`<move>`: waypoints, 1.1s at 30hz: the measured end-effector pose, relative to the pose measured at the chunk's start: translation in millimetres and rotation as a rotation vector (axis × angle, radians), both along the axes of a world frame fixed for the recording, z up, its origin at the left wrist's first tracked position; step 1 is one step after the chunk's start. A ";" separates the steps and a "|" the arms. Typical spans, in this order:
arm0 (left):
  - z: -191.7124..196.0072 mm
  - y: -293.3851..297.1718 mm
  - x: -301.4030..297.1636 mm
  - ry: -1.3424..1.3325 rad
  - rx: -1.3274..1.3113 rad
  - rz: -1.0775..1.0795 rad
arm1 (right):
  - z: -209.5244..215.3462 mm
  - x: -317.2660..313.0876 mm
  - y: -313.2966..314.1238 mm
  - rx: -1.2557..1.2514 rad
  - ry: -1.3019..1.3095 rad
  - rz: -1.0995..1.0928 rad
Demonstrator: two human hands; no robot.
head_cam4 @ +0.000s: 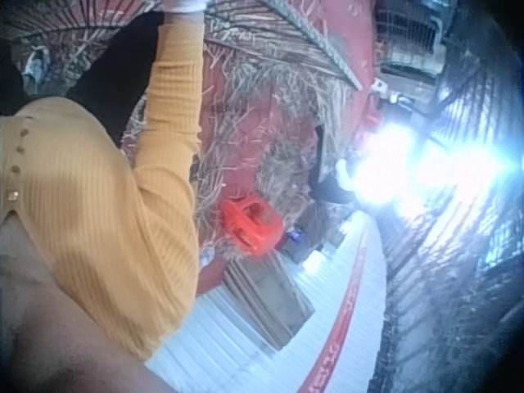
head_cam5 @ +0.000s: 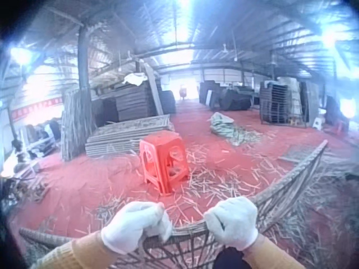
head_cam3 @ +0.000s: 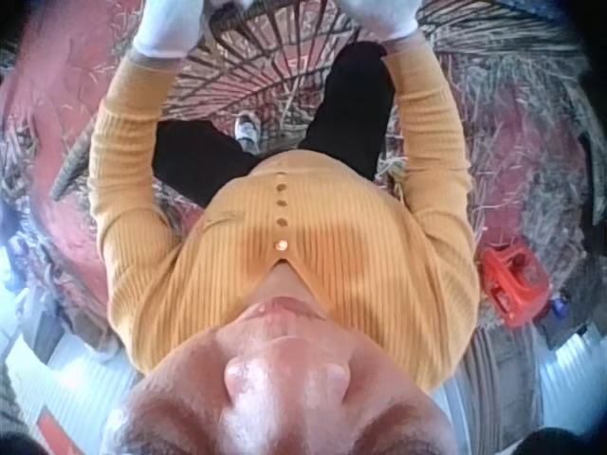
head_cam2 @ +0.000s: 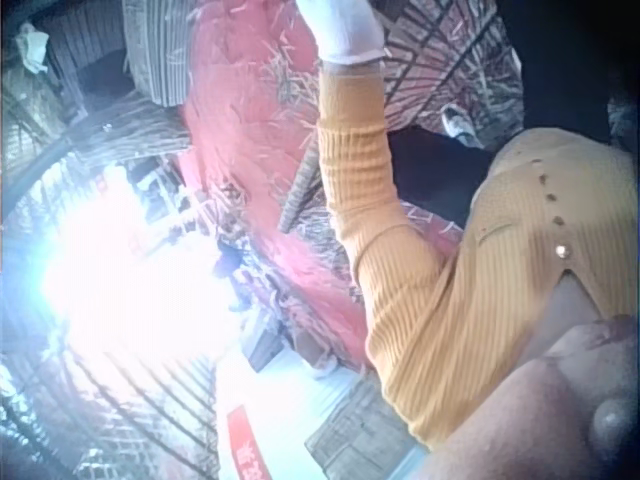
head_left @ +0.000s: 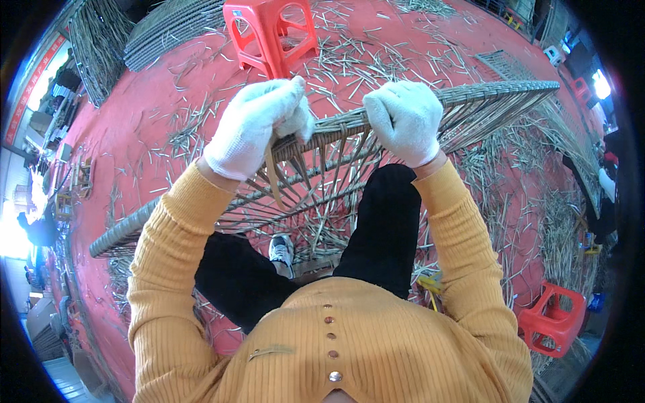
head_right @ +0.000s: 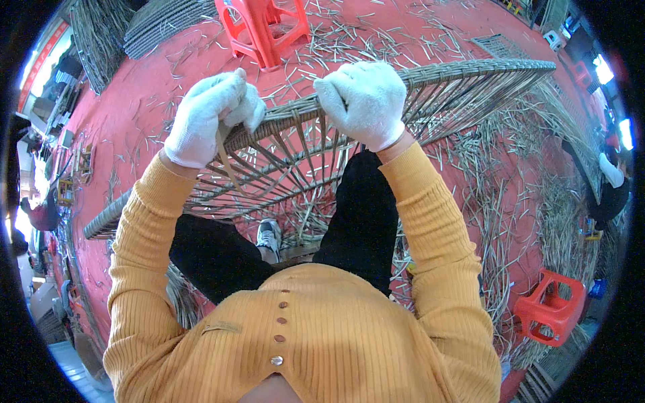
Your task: The person weaves thin strips of rattan or bamboo around the frame of a chair. They wrap the strips around the vertical supports and horizontal rails, then use a small hammer to tap the strips into place. The person continues wrapping and securing the strips along the chair frame.
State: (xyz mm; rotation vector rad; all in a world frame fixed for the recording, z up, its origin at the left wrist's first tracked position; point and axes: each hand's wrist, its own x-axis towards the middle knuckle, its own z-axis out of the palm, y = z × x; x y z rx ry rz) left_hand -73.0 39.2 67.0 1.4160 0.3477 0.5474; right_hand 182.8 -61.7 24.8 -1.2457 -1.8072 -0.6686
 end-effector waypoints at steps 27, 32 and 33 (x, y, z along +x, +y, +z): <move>19.1 -60.9 -108.7 0.240 1.036 0.801 | 53.9 -81.6 58.6 -1.067 0.500 0.641; -1.4 -87.3 -134.9 0.012 0.000 0.426 | 67.4 -91.6 51.0 -1.197 0.343 0.579; -13.3 -89.4 -132.0 -0.069 -0.096 0.392 | 72.4 -95.1 49.5 -1.138 0.164 0.553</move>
